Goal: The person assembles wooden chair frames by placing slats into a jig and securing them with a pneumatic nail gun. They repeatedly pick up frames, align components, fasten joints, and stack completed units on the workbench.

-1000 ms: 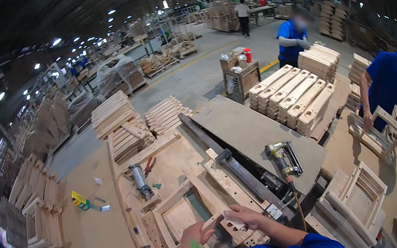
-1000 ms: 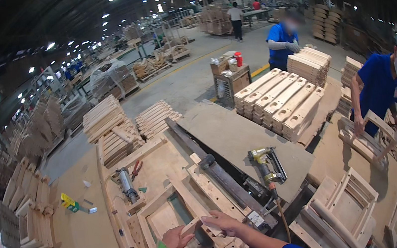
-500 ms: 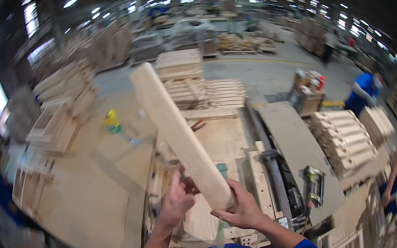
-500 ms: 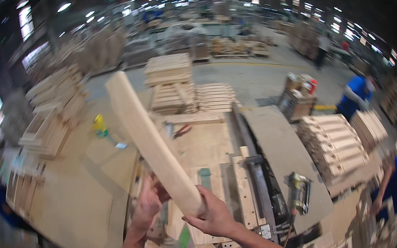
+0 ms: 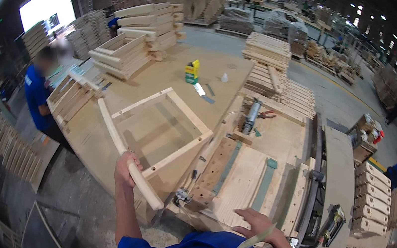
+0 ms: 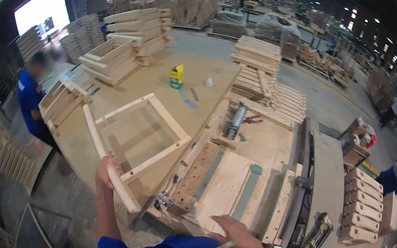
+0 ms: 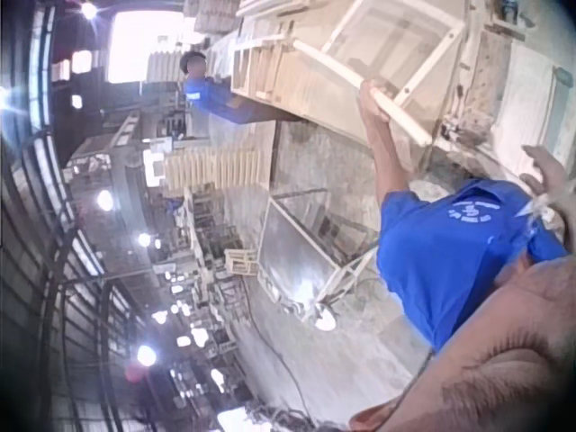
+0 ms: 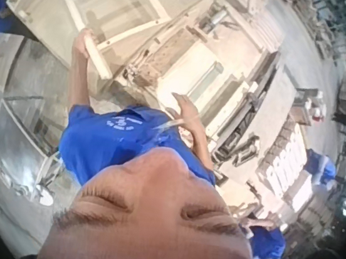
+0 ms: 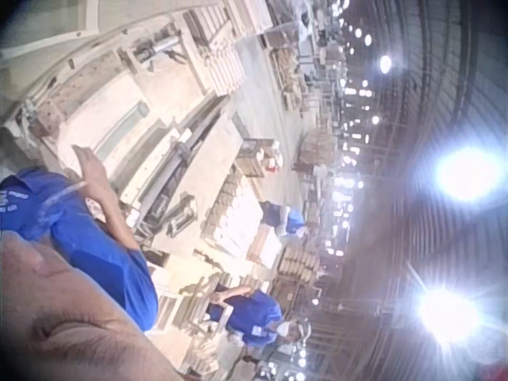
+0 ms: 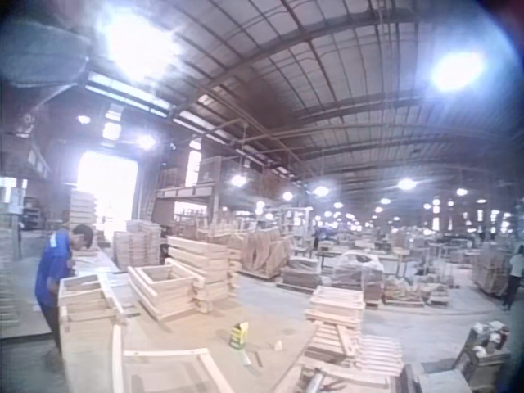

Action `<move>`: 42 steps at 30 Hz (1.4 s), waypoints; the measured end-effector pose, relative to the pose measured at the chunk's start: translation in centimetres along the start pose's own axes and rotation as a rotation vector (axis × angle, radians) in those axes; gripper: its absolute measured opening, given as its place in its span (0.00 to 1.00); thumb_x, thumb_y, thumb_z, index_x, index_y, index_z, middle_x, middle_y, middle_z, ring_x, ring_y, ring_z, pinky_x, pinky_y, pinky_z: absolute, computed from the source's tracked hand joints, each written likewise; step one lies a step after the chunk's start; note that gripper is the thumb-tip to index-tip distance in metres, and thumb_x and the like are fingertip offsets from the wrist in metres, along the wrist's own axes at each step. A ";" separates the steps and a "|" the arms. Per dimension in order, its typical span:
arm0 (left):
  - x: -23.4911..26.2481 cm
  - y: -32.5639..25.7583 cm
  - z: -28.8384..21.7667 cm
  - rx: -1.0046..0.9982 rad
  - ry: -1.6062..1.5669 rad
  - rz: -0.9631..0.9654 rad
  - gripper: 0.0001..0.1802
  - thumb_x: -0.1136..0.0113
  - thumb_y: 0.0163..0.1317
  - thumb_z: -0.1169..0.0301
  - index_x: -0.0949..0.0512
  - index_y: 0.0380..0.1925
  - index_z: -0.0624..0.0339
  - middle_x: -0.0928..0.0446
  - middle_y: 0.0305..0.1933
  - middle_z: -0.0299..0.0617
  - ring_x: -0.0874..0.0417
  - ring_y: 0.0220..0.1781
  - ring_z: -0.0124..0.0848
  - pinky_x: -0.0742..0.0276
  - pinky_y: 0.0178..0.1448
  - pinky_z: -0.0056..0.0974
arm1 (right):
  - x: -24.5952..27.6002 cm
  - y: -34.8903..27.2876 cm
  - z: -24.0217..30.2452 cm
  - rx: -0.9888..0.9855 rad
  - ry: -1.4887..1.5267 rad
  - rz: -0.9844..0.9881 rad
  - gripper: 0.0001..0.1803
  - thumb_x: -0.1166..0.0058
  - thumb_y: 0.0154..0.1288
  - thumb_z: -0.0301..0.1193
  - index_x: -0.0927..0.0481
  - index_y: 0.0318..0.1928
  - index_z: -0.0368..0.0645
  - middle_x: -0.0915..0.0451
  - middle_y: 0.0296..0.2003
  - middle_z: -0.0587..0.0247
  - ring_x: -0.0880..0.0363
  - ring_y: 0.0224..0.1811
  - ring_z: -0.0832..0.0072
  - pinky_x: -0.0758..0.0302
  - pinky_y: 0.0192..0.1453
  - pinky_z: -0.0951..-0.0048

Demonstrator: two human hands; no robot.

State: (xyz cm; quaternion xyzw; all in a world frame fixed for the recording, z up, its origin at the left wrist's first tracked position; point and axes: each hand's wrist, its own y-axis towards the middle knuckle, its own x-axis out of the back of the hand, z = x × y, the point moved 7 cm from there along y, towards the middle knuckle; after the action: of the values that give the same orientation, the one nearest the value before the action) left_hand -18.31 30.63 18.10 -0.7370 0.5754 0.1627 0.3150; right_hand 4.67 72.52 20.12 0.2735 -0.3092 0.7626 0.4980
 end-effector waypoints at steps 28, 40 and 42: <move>7.8 4.3 -7.5 -0.083 1.626 -0.554 0.34 0.32 0.60 0.55 0.22 0.57 0.73 0.15 0.56 0.67 0.13 0.60 0.60 0.18 0.65 0.55 | -4.2 -2.8 -7.4 -0.303 0.215 -0.061 0.34 0.25 0.64 0.40 0.19 0.65 0.35 0.11 0.46 0.44 0.08 0.42 0.58 0.12 0.46 0.60; 10.6 3.2 -9.7 -0.172 1.540 -0.807 0.29 0.36 0.60 0.57 0.22 0.57 0.66 0.14 0.55 0.64 0.13 0.60 0.60 0.19 0.65 0.58 | -4.4 -3.3 -7.8 -0.349 0.200 -0.096 0.35 0.28 0.64 0.34 0.22 0.69 0.35 0.12 0.48 0.45 0.11 0.42 0.62 0.13 0.42 0.61; 11.2 2.8 -9.8 -0.159 1.498 -0.848 0.29 0.37 0.60 0.58 0.22 0.57 0.65 0.14 0.55 0.63 0.13 0.60 0.60 0.19 0.65 0.58 | -4.4 -3.3 -6.7 -0.386 0.212 -0.096 0.33 0.29 0.65 0.34 0.21 0.68 0.35 0.13 0.50 0.44 0.11 0.43 0.60 0.14 0.44 0.60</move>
State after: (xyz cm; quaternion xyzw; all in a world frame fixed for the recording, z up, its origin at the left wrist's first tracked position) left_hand -18.95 15.54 17.91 -0.8224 0.2946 -0.4576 -0.1657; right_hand 8.53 75.99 13.16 0.1060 -0.3820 0.6892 0.6066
